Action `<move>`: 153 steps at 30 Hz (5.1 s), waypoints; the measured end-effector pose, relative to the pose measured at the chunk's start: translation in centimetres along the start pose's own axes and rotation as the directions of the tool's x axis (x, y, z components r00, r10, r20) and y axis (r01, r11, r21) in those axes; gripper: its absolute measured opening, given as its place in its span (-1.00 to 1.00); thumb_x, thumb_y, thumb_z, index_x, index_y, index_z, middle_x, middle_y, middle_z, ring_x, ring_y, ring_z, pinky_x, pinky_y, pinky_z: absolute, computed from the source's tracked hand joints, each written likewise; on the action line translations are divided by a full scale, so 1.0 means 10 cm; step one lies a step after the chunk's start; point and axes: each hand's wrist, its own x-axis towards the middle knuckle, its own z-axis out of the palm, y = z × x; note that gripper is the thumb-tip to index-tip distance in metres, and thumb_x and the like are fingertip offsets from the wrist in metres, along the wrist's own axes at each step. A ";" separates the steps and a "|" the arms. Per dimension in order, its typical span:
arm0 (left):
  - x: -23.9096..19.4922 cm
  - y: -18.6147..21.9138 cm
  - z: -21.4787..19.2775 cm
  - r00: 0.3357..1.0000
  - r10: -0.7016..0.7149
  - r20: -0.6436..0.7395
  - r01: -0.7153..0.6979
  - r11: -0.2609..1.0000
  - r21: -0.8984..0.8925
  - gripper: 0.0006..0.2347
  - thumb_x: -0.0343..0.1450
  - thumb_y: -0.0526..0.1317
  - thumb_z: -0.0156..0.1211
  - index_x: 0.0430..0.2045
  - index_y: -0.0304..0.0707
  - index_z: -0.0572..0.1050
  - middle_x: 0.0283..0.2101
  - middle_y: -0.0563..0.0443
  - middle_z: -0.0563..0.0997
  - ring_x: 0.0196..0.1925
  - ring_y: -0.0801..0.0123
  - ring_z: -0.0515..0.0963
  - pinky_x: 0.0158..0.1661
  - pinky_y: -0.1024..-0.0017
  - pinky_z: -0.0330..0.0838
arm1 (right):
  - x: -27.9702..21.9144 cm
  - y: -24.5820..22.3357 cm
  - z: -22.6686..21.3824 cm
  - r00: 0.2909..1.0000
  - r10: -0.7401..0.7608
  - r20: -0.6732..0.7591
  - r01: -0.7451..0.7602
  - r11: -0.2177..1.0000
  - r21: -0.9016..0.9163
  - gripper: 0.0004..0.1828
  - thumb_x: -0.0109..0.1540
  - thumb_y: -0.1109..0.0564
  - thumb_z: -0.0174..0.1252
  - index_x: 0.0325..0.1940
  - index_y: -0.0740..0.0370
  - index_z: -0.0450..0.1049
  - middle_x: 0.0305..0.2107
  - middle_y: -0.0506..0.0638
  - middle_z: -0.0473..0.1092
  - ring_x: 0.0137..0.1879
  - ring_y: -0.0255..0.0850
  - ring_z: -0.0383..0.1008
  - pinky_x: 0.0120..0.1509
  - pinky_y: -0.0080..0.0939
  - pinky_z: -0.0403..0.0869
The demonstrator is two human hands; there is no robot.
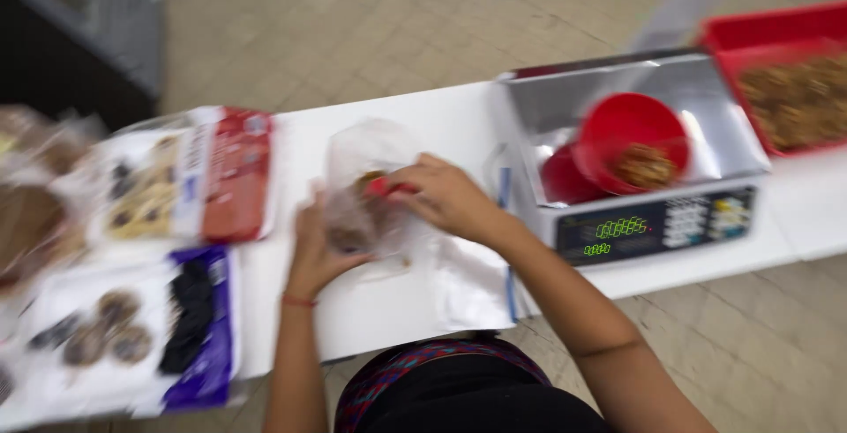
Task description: Scooping granola into plastic bags and weighing them on a digital scale.
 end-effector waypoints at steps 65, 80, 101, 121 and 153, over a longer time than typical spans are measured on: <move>-0.15 -0.08 0.17 0.974 -0.133 -0.182 0.093 0.972 -0.216 -0.12 0.36 0.43 -0.64 0.34 -0.42 0.02 0.23 -0.23 0.24 0.26 0.06 0.18 0.25 0.24 -0.11 | -1.43 -0.38 -0.64 0.270 0.802 -0.533 0.156 0.510 0.846 -0.78 0.39 0.00 -0.06 -0.08 0.19 0.34 -0.54 0.09 0.47 -0.39 -0.29 0.50 -0.24 -0.43 0.46; 0.02 0.37 0.17 0.940 -0.240 -0.241 0.250 0.968 0.012 -0.15 0.43 0.38 -0.68 0.34 -0.49 0.05 0.18 -0.39 0.27 0.22 -0.13 0.16 0.22 0.02 -0.05 | -2.19 -0.42 -2.01 0.014 0.483 -0.876 0.103 0.870 0.482 -0.68 0.29 -0.16 0.09 -0.15 0.12 0.34 -0.53 -0.02 0.43 -0.42 -0.32 0.45 -0.29 -0.46 0.49; 0.03 0.35 0.19 0.939 -0.230 -0.255 0.247 0.969 0.034 -0.16 0.44 0.38 -0.70 0.34 -0.48 0.06 0.21 -0.38 0.27 0.22 -0.13 0.16 0.24 0.02 -0.05 | -2.23 -0.22 -2.03 0.262 0.228 -0.938 -0.289 0.946 0.150 -0.59 0.37 -0.18 0.02 -0.03 0.22 0.20 -0.33 0.08 0.34 -0.40 -0.12 0.47 -0.35 -0.32 0.54; 0.04 0.37 0.17 0.943 -0.229 -0.240 0.233 0.972 -0.010 -0.15 0.43 0.39 -0.70 0.34 -0.46 0.07 0.19 -0.37 0.28 0.20 -0.08 0.16 0.22 0.08 -0.03 | -2.22 -0.16 -1.96 0.080 0.307 -0.948 -0.208 0.936 0.285 -0.54 0.31 -0.28 0.03 -0.09 0.15 0.22 -0.49 0.00 0.37 -0.47 -0.27 0.45 -0.43 -0.51 0.42; 0.02 0.41 0.15 0.945 -0.235 -0.228 0.234 0.972 -0.031 -0.15 0.42 0.40 -0.72 0.34 -0.43 0.05 0.21 -0.29 0.29 0.22 -0.01 0.14 0.24 0.10 -0.02 | -2.24 -0.25 -1.91 0.284 0.167 -0.944 -0.301 0.951 0.077 -0.58 0.37 -0.14 0.04 0.00 0.25 0.18 -0.30 0.10 0.32 -0.37 -0.06 0.48 -0.30 -0.30 0.52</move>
